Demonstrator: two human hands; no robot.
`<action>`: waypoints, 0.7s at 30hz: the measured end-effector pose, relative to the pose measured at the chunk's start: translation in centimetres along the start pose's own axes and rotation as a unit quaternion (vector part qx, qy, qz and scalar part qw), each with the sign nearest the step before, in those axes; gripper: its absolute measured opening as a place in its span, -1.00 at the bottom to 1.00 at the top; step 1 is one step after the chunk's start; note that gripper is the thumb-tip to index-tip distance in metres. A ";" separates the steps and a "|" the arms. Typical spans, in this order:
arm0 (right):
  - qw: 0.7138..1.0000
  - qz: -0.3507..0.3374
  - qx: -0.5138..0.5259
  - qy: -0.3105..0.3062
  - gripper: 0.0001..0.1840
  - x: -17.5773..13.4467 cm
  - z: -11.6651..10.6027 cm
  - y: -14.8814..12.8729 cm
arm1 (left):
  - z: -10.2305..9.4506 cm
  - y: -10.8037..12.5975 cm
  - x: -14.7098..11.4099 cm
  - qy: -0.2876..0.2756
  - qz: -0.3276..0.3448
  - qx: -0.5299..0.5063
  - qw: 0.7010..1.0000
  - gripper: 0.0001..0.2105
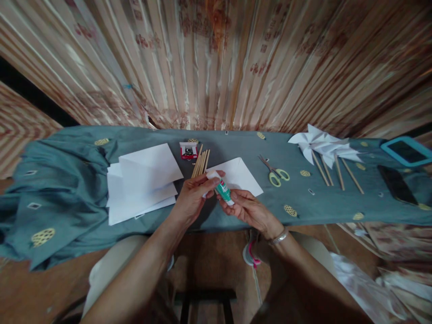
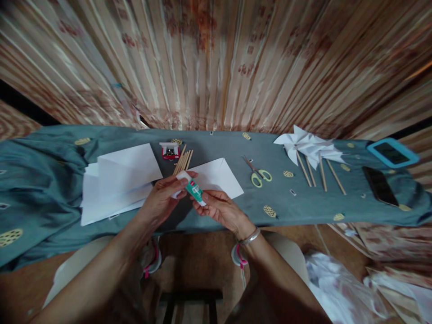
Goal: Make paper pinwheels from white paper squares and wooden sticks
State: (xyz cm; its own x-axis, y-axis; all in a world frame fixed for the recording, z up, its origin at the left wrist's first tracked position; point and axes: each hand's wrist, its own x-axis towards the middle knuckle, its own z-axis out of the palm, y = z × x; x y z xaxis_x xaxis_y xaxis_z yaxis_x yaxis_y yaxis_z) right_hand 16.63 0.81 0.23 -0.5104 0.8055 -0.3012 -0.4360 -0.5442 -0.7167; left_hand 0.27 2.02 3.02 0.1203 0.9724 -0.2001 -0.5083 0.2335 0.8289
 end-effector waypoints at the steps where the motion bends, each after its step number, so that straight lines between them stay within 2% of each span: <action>1: 1.000 -0.006 -0.010 0.006 -0.73 0.0 0.0 0.1 | 0.0 0.0 0.0 0.002 0.003 0.006 1.000 -0.75; 9: 0.997 -0.036 -0.058 0.031 -0.72 0.0 0.0 0.3 | -0.1 0.2 -0.1 0.004 0.012 0.045 0.999 -0.74; 14: 0.997 -0.050 -0.029 0.049 -0.74 0.3 0.2 0.6 | -0.3 0.2 -0.1 0.014 0.021 0.060 0.998 -0.77; 21: 0.999 -0.001 0.040 0.022 -0.73 0.2 0.5 0.8 | -0.5 0.4 -0.2 -0.003 0.014 0.064 0.998 -0.77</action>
State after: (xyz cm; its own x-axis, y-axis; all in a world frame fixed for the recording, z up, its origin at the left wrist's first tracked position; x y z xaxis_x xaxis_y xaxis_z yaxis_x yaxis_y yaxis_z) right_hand 15.81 0.47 -0.07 -0.4779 0.8146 -0.3287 -0.4957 -0.5591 -0.6646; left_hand -0.42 1.91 3.17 0.1124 0.9786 -0.1724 -0.3987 0.2033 0.8943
